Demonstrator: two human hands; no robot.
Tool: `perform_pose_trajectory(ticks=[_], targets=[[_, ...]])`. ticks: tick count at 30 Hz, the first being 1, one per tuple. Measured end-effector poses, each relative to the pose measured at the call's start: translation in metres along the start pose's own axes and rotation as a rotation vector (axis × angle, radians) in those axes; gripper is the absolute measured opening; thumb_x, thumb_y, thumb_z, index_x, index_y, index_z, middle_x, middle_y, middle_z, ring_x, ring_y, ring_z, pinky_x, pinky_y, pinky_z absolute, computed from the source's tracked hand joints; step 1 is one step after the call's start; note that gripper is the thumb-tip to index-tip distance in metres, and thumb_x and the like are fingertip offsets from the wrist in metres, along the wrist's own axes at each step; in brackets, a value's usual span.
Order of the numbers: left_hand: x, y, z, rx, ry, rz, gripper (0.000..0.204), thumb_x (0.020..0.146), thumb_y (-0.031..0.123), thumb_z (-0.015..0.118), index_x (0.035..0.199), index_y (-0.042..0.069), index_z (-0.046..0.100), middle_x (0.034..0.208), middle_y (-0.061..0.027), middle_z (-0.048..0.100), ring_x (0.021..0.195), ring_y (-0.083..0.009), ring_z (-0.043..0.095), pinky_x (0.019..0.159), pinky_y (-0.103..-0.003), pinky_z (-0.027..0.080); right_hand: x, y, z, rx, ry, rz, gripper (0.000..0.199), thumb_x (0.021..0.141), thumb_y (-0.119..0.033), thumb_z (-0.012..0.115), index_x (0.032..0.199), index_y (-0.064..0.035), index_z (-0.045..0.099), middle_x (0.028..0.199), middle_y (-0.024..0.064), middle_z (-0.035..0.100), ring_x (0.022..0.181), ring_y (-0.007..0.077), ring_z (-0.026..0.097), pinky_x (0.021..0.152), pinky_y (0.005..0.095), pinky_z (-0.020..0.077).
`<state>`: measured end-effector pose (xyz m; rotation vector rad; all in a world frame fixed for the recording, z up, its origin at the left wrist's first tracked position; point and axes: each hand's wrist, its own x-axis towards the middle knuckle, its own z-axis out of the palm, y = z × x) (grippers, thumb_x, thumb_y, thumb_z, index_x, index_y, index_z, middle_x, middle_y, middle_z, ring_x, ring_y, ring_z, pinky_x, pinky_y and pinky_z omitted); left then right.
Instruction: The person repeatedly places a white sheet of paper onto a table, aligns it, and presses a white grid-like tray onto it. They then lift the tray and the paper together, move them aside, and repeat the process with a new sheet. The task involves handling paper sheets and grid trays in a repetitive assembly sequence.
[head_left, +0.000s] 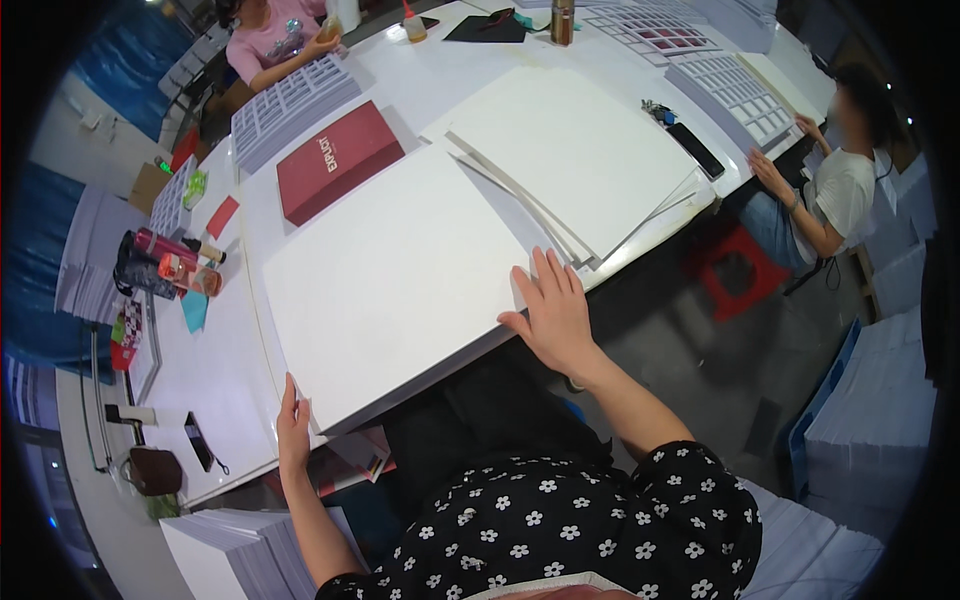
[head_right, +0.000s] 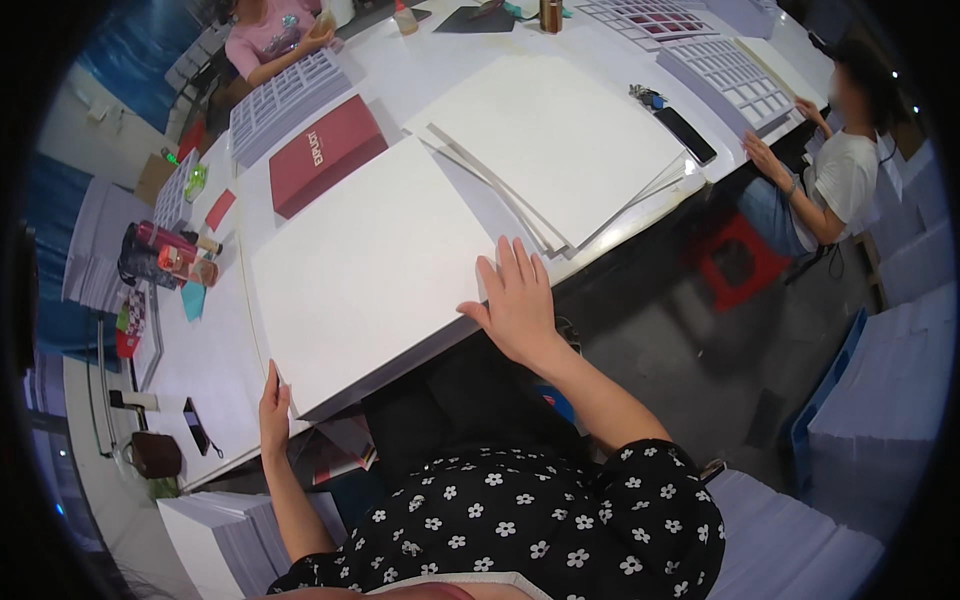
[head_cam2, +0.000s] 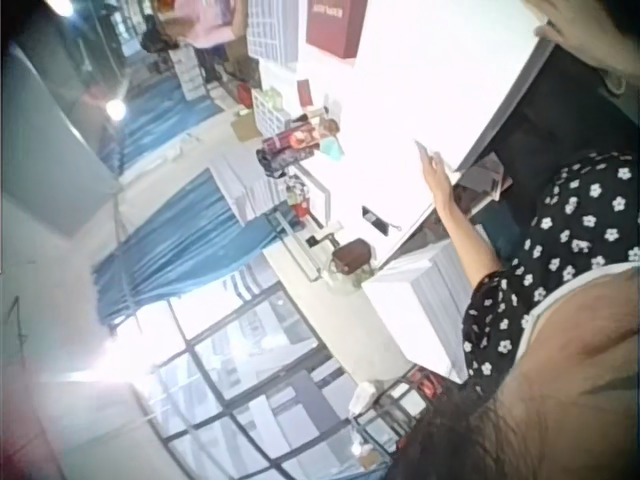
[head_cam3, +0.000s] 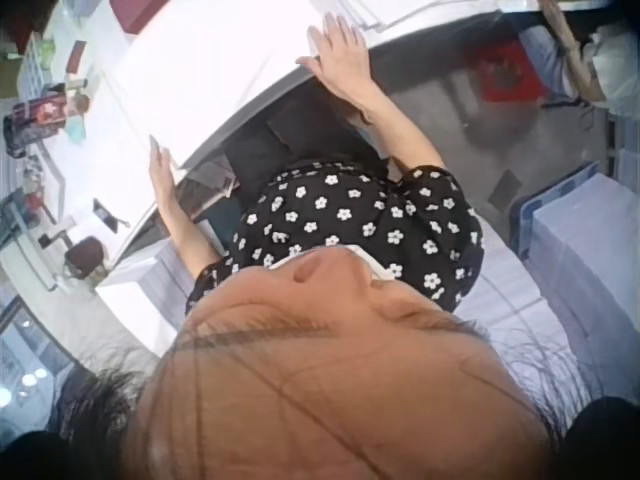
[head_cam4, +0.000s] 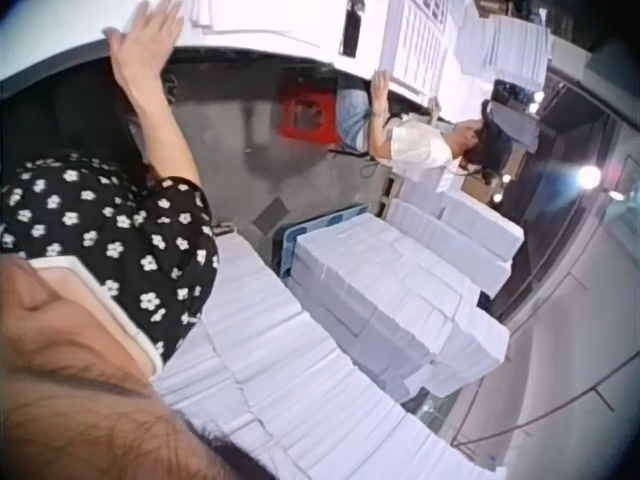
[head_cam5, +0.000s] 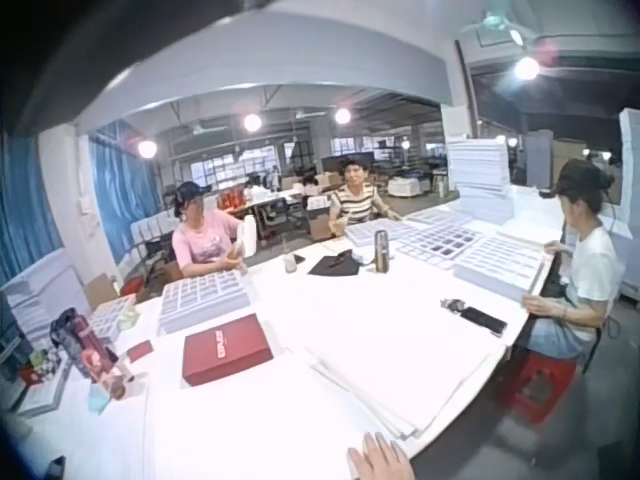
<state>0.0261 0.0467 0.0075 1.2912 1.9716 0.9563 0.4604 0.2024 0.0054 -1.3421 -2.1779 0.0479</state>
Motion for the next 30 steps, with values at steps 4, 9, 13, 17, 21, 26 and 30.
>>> perform_pose_trajectory(ticks=[4,9,13,17,21,26,30], targets=[[-0.003,0.003,-0.004,0.145,-0.03,-0.025,0.056,0.1,0.008,0.048,0.152,0.0,0.031,0.155,-0.0179,0.038,0.144,-0.0262,0.035,0.117,-0.034,0.026,0.038,0.029,0.021,0.175,-0.09,0.031,0.048,0.091,-0.042,0.064,0.122,-0.0063,0.059,0.131,0.0263,0.053,0.122,0.0391,0.051,0.095,0.0509,0.0415],[-0.001,0.023,-0.008,0.372,-0.083,0.024,0.054,0.1,0.007,0.048,0.15,-0.002,0.032,0.15,-0.0243,0.042,0.142,-0.0342,0.038,0.116,-0.037,0.029,0.092,0.045,0.048,-0.018,-0.13,-0.099,0.049,0.094,-0.048,0.058,0.122,-0.008,0.059,0.123,0.0218,0.057,0.118,0.0388,0.054,0.092,0.0513,0.0418],[-0.001,0.035,-0.007,0.45,-0.098,-0.036,0.056,0.097,0.007,0.051,0.149,-0.001,0.033,0.145,-0.0284,0.046,0.134,-0.0426,0.046,0.111,-0.042,0.036,0.145,0.041,0.067,-0.011,-0.335,-0.053,0.05,0.097,-0.052,0.051,0.122,-0.0085,0.059,0.121,0.0193,0.058,0.116,0.0359,0.055,0.092,0.0533,0.041],[0.002,0.029,-0.01,0.507,-0.087,0.005,0.056,0.096,0.008,0.053,0.149,0.0,0.035,0.144,-0.0276,0.047,0.132,-0.0447,0.046,0.109,-0.045,0.038,0.19,0.041,0.093,0.012,-0.392,0.034,0.05,0.098,-0.053,0.049,0.119,-0.0084,0.059,0.119,0.0187,0.059,0.115,0.0339,0.056,0.093,0.0521,0.0415],[0.004,0.028,-0.011,0.514,-0.088,-0.022,0.057,0.096,0.009,0.054,0.149,0.0,0.034,0.144,-0.0272,0.047,0.132,-0.0446,0.046,0.109,-0.045,0.038,0.22,0.04,0.117,0.05,-0.318,0.038,0.043,0.1,-0.047,0.049,0.117,-0.0096,0.06,0.115,0.0165,0.061,0.112,0.0332,0.058,0.094,0.0498,0.0428],[0.003,0.024,-0.01,0.499,-0.084,0.006,0.061,0.096,0.007,0.053,0.153,0.003,0.029,0.142,-0.0277,0.049,0.133,-0.0417,0.047,0.11,-0.041,0.038,0.243,0.049,0.135,0.12,-0.294,0.021,0.031,0.102,-0.035,0.048,0.114,-0.0104,0.062,0.113,0.0152,0.061,0.109,0.034,0.06,0.094,0.0497,0.043],[0.004,0.037,-0.008,0.35,-0.114,-0.007,0.063,0.095,0.006,0.055,0.153,0.003,0.029,0.15,-0.0242,0.042,0.139,-0.04,0.04,0.114,-0.04,0.034,0.242,0.055,0.144,0.116,-0.279,0.015,0.027,0.102,-0.03,0.047,0.113,-0.0102,0.063,0.112,0.0151,0.061,0.108,0.0337,0.06,0.094,0.0504,0.043]])
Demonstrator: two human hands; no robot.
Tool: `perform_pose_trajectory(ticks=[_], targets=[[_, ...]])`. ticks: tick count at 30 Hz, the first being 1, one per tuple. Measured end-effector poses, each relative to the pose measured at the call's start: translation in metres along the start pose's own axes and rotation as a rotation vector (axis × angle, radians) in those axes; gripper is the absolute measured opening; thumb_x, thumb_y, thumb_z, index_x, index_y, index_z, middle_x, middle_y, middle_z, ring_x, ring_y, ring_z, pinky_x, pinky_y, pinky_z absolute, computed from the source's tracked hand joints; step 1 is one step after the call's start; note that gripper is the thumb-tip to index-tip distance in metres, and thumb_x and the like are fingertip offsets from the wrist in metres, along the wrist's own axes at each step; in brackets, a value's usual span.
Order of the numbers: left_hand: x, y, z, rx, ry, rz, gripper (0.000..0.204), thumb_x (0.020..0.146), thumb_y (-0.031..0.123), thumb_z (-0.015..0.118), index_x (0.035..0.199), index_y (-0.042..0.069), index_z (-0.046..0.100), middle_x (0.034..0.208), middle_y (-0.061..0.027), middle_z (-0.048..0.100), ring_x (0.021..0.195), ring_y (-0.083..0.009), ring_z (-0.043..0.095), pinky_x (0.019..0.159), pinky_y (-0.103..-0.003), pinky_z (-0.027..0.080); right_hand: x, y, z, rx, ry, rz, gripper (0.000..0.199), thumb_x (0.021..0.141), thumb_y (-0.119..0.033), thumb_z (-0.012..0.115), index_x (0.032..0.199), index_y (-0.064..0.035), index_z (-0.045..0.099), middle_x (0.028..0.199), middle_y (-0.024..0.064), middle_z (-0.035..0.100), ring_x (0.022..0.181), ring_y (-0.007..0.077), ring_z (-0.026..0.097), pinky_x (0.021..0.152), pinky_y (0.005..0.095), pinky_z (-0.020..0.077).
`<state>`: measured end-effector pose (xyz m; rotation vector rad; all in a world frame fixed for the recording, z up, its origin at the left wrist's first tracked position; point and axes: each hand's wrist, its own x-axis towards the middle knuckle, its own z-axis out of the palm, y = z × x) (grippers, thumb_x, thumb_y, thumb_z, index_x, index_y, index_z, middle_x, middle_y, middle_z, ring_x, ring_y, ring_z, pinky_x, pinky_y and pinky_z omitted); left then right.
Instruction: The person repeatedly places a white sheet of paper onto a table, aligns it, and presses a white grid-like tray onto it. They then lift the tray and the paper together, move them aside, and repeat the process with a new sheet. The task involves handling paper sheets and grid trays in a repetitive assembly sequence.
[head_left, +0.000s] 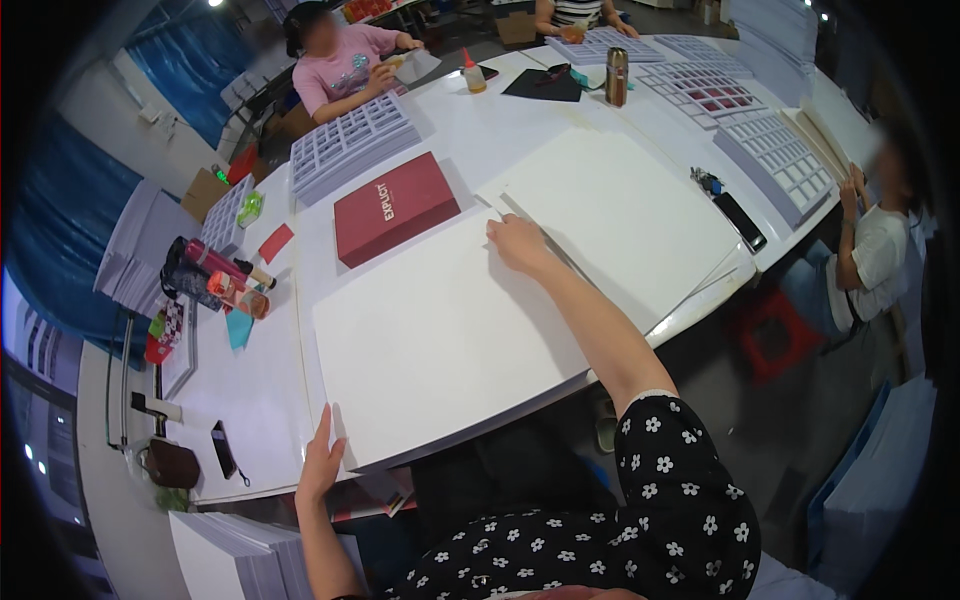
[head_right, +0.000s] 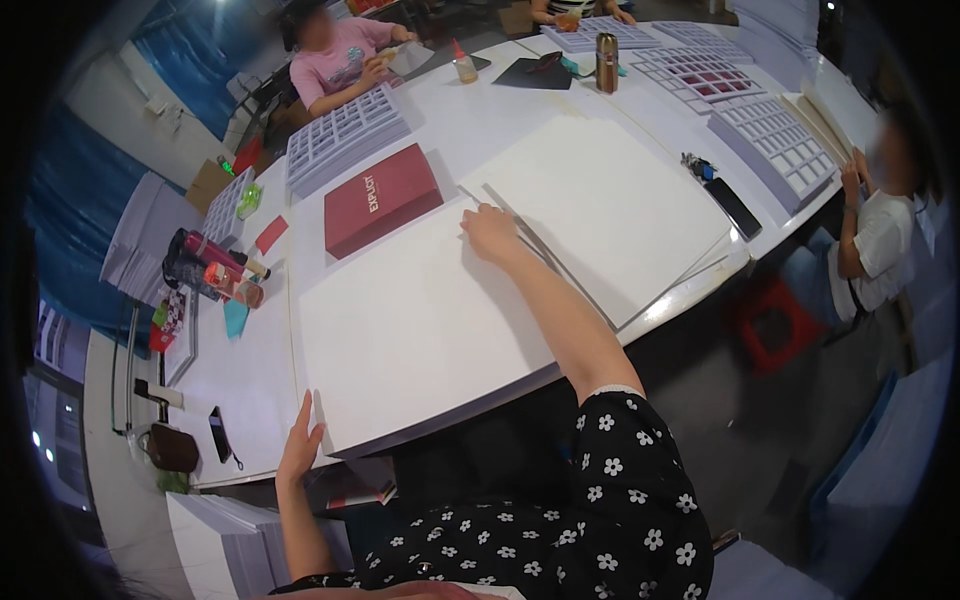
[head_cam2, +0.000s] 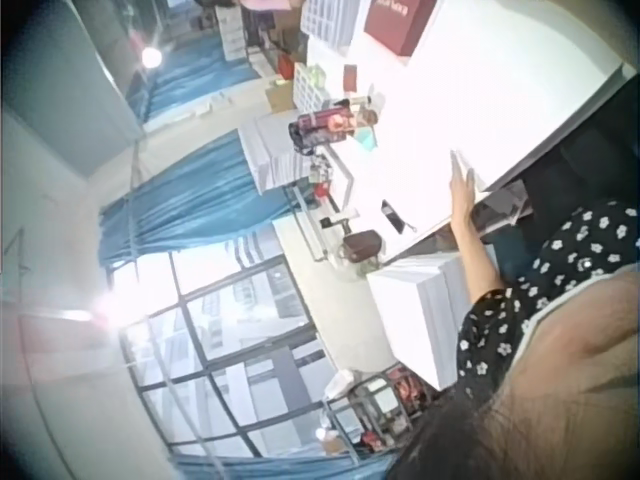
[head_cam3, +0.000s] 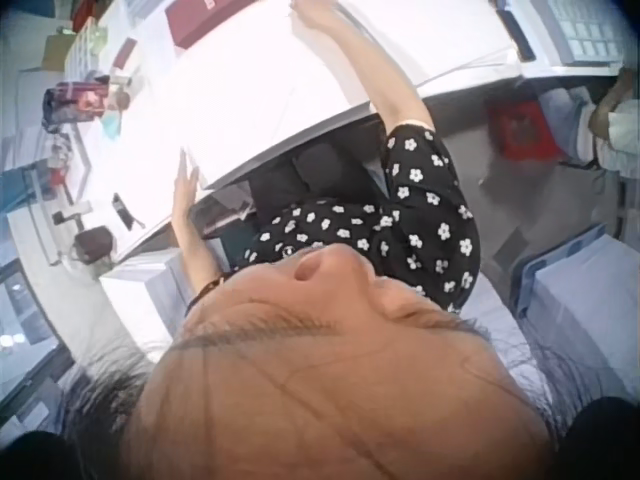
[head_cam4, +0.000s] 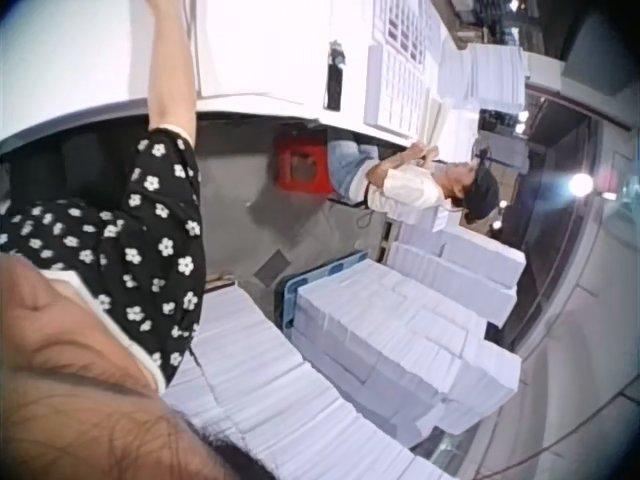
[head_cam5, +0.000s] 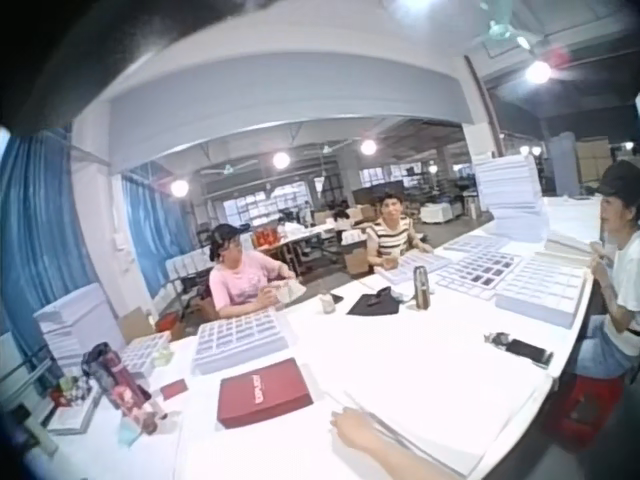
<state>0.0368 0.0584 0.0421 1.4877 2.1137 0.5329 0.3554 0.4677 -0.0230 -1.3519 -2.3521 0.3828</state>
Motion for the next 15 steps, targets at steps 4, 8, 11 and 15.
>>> perform_pose_trajectory(ticks=[4,8,11,15], targets=[[-0.003,-0.018,0.001,-0.067,-0.01,0.05,0.063,0.095,0.004,0.055,0.153,0.005,0.029,0.156,-0.0205,0.034,0.145,-0.0351,0.033,0.117,-0.036,0.029,0.002,-0.007,-0.005,-0.007,-0.058,0.0,0.026,0.102,-0.028,0.048,0.112,-0.01,0.063,0.114,0.0142,0.061,0.109,0.0332,0.06,0.094,0.0504,0.0429],[0.0,-0.026,0.003,-0.032,0.009,0.127,0.063,0.095,0.005,0.055,0.153,0.007,0.031,0.159,-0.0179,0.029,0.146,-0.0332,0.03,0.118,-0.037,0.027,0.0,0.0,0.003,-0.055,0.117,-0.084,0.029,0.1,-0.03,0.05,0.118,-0.0093,0.061,0.121,0.0149,0.06,0.115,0.0325,0.057,0.097,0.051,0.0418],[0.0,-0.024,0.001,-0.044,0.008,0.143,0.063,0.095,0.007,0.056,0.153,0.009,0.032,0.16,-0.0176,0.027,0.146,-0.0344,0.03,0.117,-0.038,0.028,-0.001,0.001,0.007,-0.161,0.193,-0.161,0.041,0.1,-0.034,0.051,0.13,-0.0066,0.054,0.131,0.0163,0.056,0.124,0.0341,0.052,0.105,0.0515,0.0376],[-0.003,-0.031,0.0,-0.101,0.008,0.14,0.063,0.096,0.01,0.057,0.153,0.01,0.031,0.16,-0.0179,0.027,0.145,-0.0358,0.031,0.116,-0.04,0.03,0.014,-0.015,-0.026,-0.105,-0.171,-0.046,0.056,0.1,-0.041,0.049,0.141,-0.0022,0.044,0.141,0.0199,0.05,0.139,0.0353,0.038,0.114,0.0531,0.028]])
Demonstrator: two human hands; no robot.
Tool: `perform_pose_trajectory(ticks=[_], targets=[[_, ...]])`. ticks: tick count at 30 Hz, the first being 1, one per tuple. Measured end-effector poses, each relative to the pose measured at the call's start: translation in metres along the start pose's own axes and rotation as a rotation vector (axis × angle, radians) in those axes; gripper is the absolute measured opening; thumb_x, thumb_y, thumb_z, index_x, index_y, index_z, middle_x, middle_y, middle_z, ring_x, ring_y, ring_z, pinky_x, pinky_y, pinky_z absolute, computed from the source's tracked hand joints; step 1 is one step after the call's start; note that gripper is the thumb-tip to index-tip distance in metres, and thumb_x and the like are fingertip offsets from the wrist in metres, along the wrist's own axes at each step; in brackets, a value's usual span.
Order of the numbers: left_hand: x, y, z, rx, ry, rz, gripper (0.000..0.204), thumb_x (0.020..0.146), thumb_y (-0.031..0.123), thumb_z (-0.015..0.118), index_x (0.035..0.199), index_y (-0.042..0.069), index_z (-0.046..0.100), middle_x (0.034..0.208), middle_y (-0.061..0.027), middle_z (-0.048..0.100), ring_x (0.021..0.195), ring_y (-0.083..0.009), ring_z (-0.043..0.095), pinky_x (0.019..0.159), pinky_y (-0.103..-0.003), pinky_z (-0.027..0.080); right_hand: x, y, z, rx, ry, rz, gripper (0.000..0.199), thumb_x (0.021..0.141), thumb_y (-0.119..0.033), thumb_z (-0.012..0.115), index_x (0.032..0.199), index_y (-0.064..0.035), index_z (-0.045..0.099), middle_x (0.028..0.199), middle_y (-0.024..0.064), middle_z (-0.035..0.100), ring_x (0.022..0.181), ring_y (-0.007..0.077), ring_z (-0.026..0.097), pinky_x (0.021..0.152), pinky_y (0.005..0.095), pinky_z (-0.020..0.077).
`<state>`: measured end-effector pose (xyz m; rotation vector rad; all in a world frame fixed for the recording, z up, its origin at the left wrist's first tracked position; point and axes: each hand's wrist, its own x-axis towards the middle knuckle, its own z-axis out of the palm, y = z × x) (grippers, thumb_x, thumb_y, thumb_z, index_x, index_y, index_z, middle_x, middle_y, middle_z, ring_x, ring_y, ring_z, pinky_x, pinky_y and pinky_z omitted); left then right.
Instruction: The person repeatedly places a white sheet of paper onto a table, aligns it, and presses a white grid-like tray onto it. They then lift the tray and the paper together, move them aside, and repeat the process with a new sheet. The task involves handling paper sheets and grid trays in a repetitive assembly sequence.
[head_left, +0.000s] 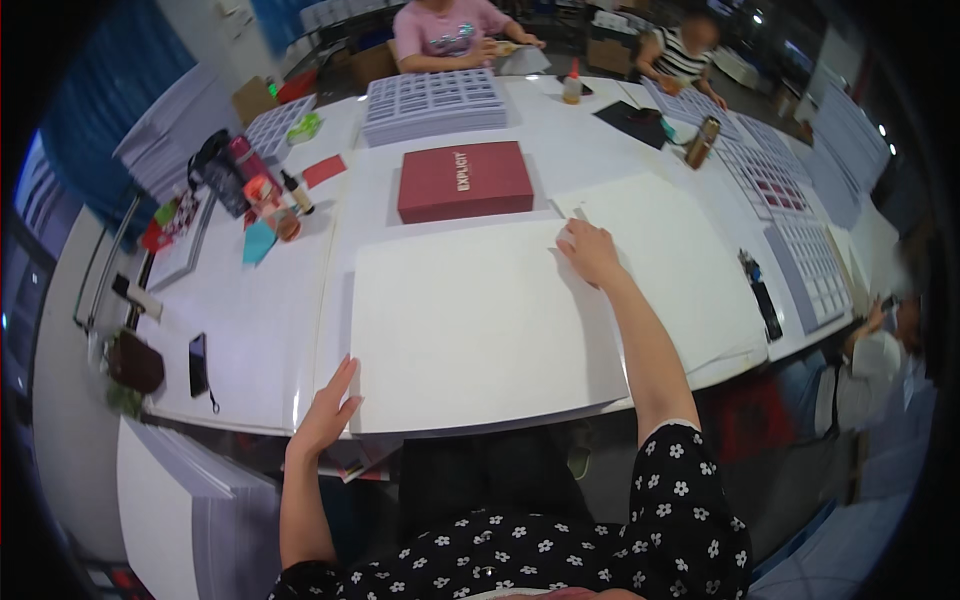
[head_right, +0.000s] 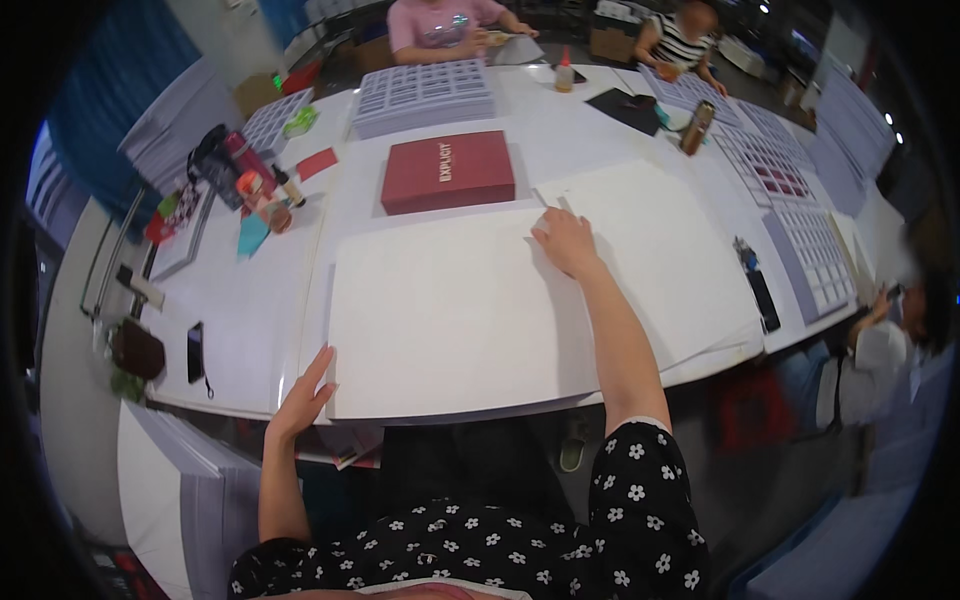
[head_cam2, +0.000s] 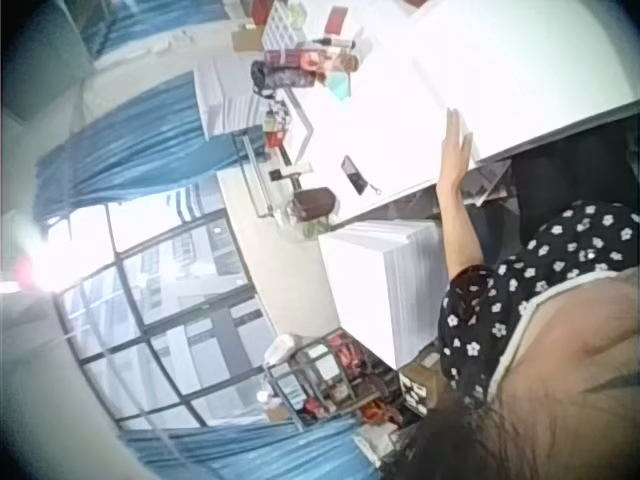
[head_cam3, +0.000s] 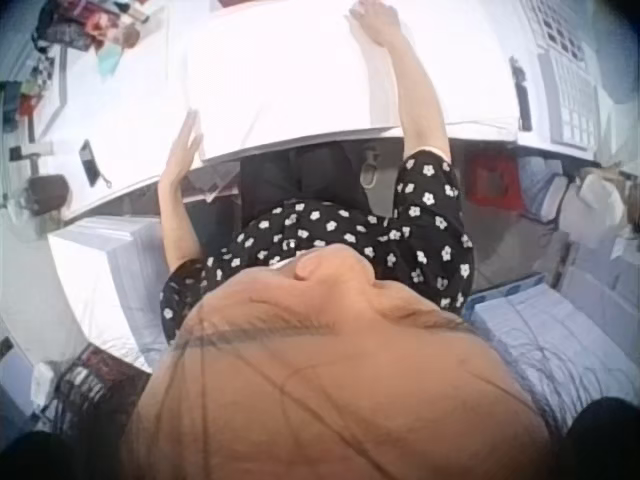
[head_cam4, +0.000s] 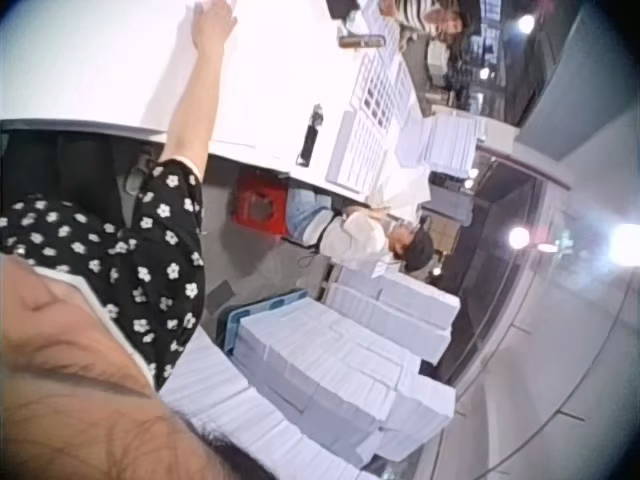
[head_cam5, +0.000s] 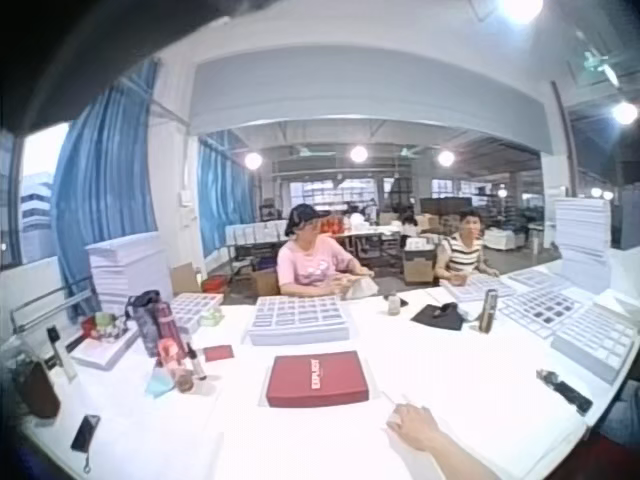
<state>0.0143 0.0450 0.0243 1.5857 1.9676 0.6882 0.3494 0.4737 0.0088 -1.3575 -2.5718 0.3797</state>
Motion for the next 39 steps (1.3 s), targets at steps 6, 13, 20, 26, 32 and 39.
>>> perform_pose_trajectory(ticks=[6,13,20,26,32,39], targets=[[-0.002,-0.013,0.004,0.014,0.006,0.013,0.061,0.099,0.019,0.055,0.154,0.01,0.029,0.16,-0.0171,0.026,0.144,-0.0338,0.034,0.116,-0.043,0.029,0.004,-0.065,0.017,-0.346,-0.02,0.023,0.073,0.1,-0.055,0.041,0.148,-0.0016,0.035,0.151,0.0262,0.037,0.148,0.0412,0.019,0.118,0.0588,0.0145],[-0.006,-0.007,-0.002,0.057,0.022,0.03,0.063,0.097,0.016,0.058,0.152,0.006,0.03,0.16,-0.0167,0.027,0.118,-0.0361,0.052,0.111,-0.043,0.033,0.025,-0.209,0.084,-0.212,-0.086,-0.318,0.077,0.099,-0.058,0.038,0.155,-0.0068,0.026,0.162,0.0204,0.018,0.151,0.041,0.006,0.119,0.0612,0.0052],[-0.009,-0.007,-0.001,-0.011,0.017,0.008,0.06,0.1,0.022,0.054,0.153,0.009,0.029,0.16,-0.0162,0.026,0.136,-0.035,0.043,0.114,-0.049,0.028,0.052,-0.305,0.117,-0.205,-0.109,-0.458,0.073,0.1,-0.057,0.035,0.156,-0.011,0.026,0.164,0.0119,0.019,0.151,0.0392,0.008,0.118,0.0628,0.0056],[-0.004,-0.011,-0.002,-0.045,-0.003,-0.001,0.063,0.099,0.021,0.055,0.153,0.008,0.026,0.159,-0.0161,0.028,0.136,-0.0357,0.043,0.113,-0.049,0.03,0.023,-0.304,0.118,-0.223,-0.11,-0.566,0.063,0.102,-0.052,0.035,0.156,-0.0191,0.029,0.164,0.0118,0.019,0.151,0.0402,0.009,0.118,0.0624,0.0063],[-0.007,-0.021,0.012,-0.568,0.11,0.009,0.072,0.099,0.02,0.055,0.157,0.005,0.015,0.159,-0.0187,0.029,0.14,-0.0309,0.04,0.116,-0.04,0.03,-0.088,-0.298,0.086,-0.157,-0.22,-0.838,0.066,0.098,-0.051,0.047,0.155,-0.0222,0.03,0.163,0.0138,0.019,0.15,0.0415,0.009,0.119,0.0615,0.0076],[-0.019,-0.016,0.036,-0.858,0.225,-0.137,0.059,0.102,0.025,0.052,0.153,0.002,0.032,0.155,-0.0152,0.037,0.143,-0.024,0.034,0.116,-0.035,0.028,-0.201,-0.288,0.056,-0.132,-0.262,-0.996,0.083,0.086,-0.057,0.061,0.154,-0.0173,0.033,0.161,0.016,0.024,0.149,0.0401,0.017,0.117,0.0632,0.0158]])
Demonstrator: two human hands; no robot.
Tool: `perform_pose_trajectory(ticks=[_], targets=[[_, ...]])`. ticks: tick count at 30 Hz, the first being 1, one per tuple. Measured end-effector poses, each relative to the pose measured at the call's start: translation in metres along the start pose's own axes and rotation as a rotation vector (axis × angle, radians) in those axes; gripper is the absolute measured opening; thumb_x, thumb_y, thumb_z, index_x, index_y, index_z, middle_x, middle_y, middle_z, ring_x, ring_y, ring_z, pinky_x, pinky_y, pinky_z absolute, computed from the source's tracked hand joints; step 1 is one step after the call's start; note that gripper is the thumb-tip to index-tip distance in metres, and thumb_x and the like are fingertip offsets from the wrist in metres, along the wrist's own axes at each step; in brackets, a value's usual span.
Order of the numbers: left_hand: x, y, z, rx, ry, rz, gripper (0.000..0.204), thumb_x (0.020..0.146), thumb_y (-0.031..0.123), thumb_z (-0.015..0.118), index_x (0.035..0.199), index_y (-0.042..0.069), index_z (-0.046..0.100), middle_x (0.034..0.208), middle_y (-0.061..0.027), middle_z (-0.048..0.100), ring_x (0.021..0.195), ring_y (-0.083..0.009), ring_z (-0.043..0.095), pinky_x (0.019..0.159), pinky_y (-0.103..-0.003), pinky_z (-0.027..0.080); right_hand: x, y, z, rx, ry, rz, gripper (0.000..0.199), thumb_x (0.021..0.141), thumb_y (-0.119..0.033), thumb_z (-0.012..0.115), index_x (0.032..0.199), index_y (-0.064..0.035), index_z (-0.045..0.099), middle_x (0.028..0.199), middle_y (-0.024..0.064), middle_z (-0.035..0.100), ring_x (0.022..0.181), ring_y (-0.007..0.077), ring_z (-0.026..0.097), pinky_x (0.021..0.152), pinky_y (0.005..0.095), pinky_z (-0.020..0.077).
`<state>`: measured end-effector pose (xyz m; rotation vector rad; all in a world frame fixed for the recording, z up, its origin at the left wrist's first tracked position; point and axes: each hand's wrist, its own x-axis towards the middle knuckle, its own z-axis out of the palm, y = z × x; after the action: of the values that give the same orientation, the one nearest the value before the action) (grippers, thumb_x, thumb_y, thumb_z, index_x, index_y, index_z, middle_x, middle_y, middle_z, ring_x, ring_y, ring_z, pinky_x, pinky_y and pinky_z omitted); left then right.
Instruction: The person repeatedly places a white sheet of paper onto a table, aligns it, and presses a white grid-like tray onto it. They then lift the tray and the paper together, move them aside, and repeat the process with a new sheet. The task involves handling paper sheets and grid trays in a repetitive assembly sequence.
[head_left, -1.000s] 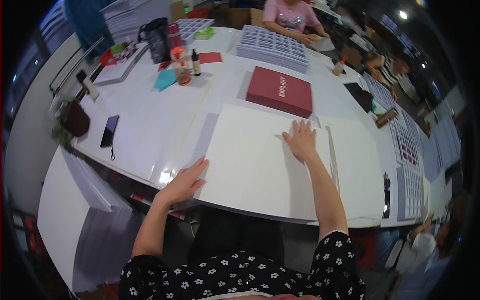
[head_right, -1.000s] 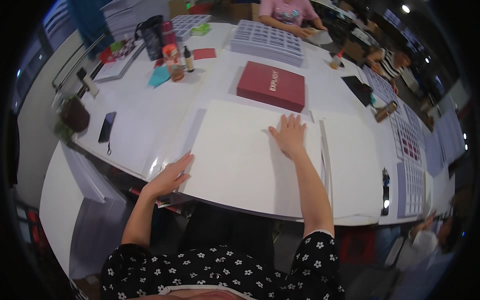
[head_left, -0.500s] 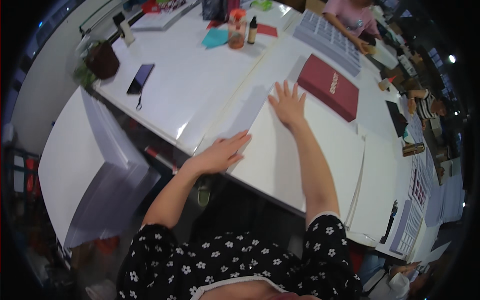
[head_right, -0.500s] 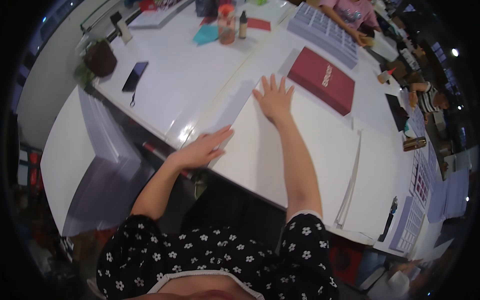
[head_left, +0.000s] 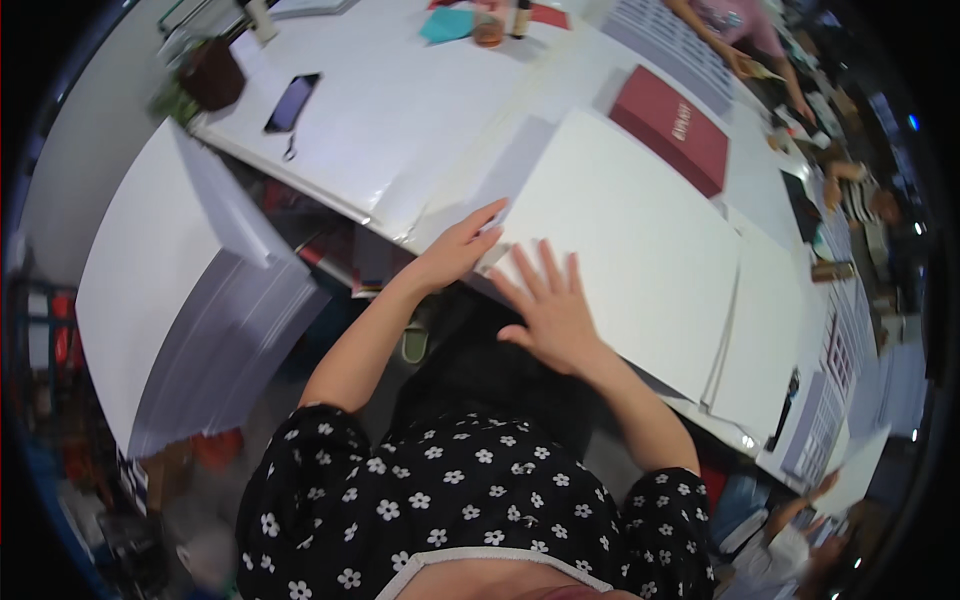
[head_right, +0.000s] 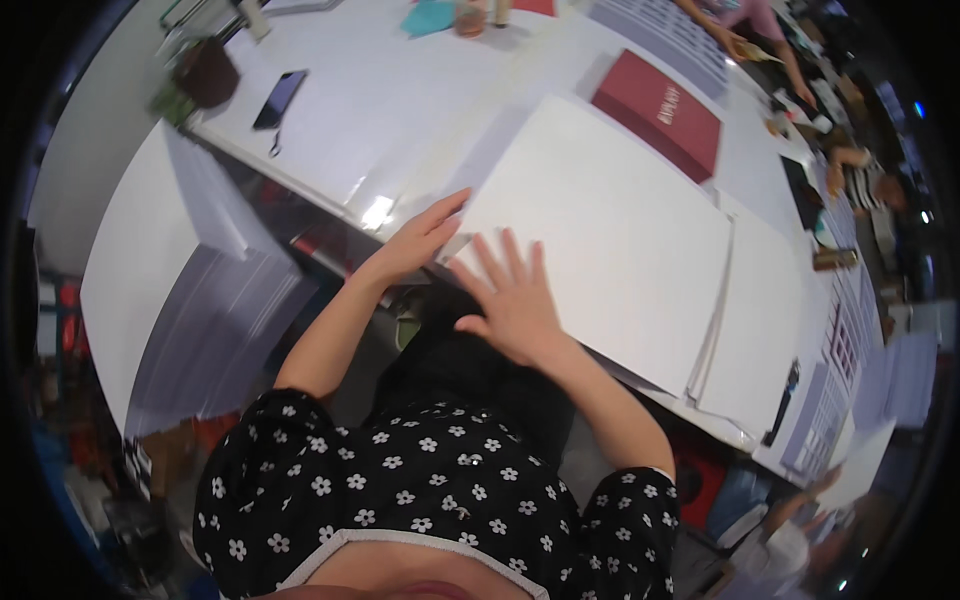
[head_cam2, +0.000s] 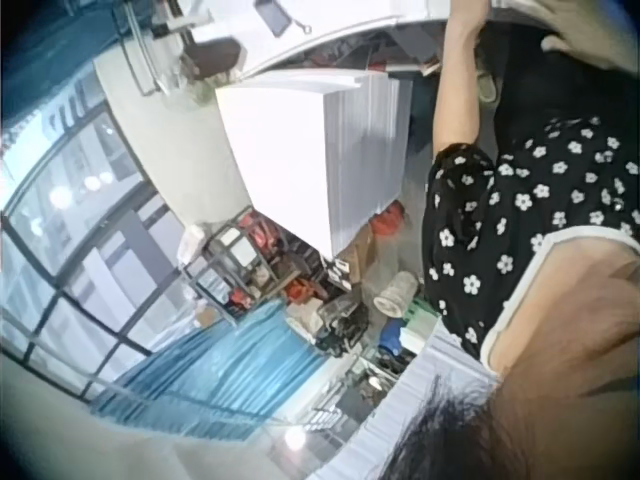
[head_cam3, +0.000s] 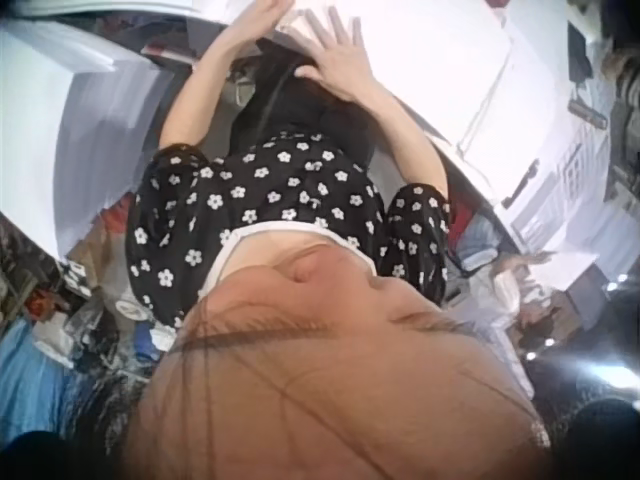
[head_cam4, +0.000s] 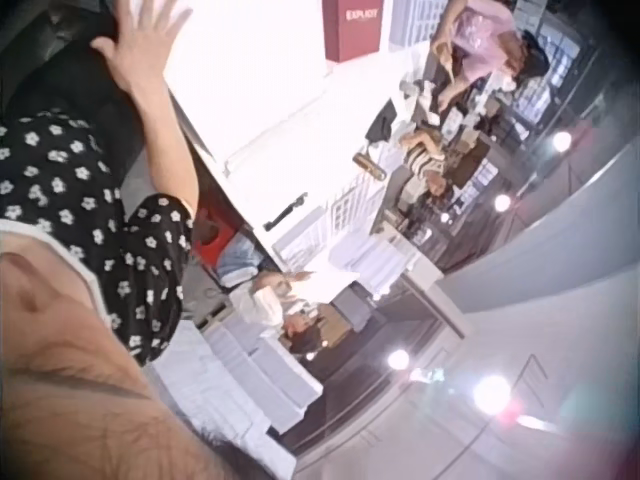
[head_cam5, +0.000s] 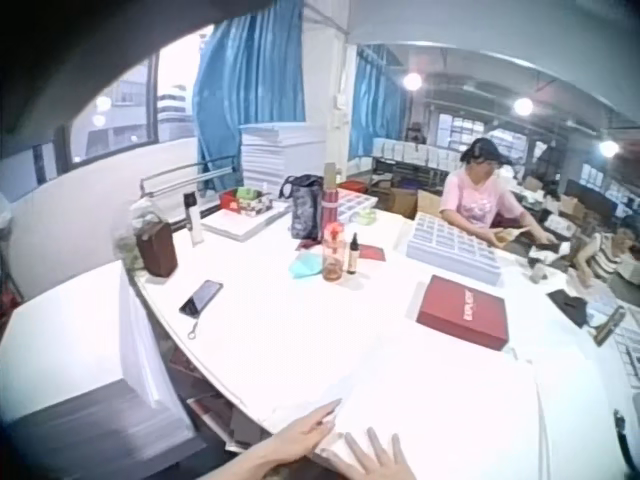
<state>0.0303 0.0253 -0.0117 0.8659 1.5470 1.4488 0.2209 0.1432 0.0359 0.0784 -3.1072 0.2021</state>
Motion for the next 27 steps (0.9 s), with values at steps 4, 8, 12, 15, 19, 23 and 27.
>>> perform_pose_trajectory(ticks=[4,8,12,15,19,23,27], targets=[[-0.013,-0.025,0.007,0.183,0.08,0.092,0.059,0.101,0.018,0.053,0.153,0.001,0.031,0.154,-0.0161,0.039,0.142,-0.0248,0.036,0.113,-0.035,0.031,-0.032,-0.008,0.004,0.094,0.085,0.093,0.088,0.084,-0.06,0.061,0.15,-0.0067,0.036,0.157,0.0176,0.032,0.147,0.0386,0.024,0.117,0.059,0.0196],[-0.02,-0.016,0.021,0.263,0.105,0.074,0.052,0.104,0.019,0.046,0.15,-0.003,0.034,0.155,-0.0154,0.038,0.145,-0.0238,0.033,0.118,-0.032,0.024,-0.102,0.009,-0.005,0.051,0.175,0.353,0.085,0.087,-0.056,0.06,0.146,0.0007,0.038,0.154,0.0188,0.036,0.146,0.0372,0.028,0.118,0.054,0.0225],[-0.031,-0.046,0.018,0.043,0.245,-0.003,0.052,0.105,0.026,0.045,0.146,-0.006,0.039,0.15,-0.0156,0.043,0.139,-0.0236,0.04,0.116,-0.033,0.028,-0.189,0.044,0.014,-0.037,0.389,0.847,0.073,0.093,-0.045,0.061,0.144,0.002,0.04,0.152,0.0221,0.038,0.145,0.0386,0.028,0.117,0.0544,0.0228],[-0.04,-0.033,0.038,-0.214,0.41,-0.153,0.056,0.106,0.031,0.046,0.147,-0.006,0.038,0.15,-0.0162,0.044,0.138,-0.0247,0.041,0.116,-0.034,0.028,-0.236,0.066,0.033,0.076,0.823,1.099,0.063,0.096,-0.037,0.06,0.142,0.0027,0.042,0.149,0.0249,0.039,0.143,0.0417,0.03,0.116,0.0525,0.0251],[-0.026,-0.053,0.038,-0.079,0.434,-0.088,0.064,0.106,0.042,0.043,0.146,-0.009,0.038,0.151,-0.0169,0.041,0.14,-0.0256,0.039,0.116,-0.033,0.029,-0.27,0.075,0.067,0.806,1.102,1.161,0.056,0.103,-0.033,0.049,0.141,0.0065,0.042,0.137,0.0285,0.052,0.132,0.0396,0.047,0.11,0.0403,0.0365],[-0.022,-0.051,0.026,-0.057,0.283,-0.071,0.068,0.106,0.045,0.04,0.144,-0.012,0.038,0.148,-0.0212,0.044,0.135,-0.0265,0.043,0.114,-0.034,0.03,-0.253,0.067,0.054,0.799,1.045,1.24,0.057,0.104,-0.038,0.044,0.142,0.0057,0.041,0.135,0.0277,0.055,0.129,0.0373,0.052,0.107,0.0387,0.0392],[-0.015,-0.074,0.006,0.022,0.342,-0.005,0.07,0.107,0.048,0.035,0.137,-0.015,0.044,0.137,-0.0219,0.052,0.125,-0.0261,0.05,0.109,-0.034,0.035,-0.25,0.071,0.058,0.89,1.064,1.213,0.056,0.104,-0.039,0.047,0.141,0.0036,0.044,0.131,0.0257,0.059,0.123,0.0339,0.056,0.103,0.0374,0.0428]])
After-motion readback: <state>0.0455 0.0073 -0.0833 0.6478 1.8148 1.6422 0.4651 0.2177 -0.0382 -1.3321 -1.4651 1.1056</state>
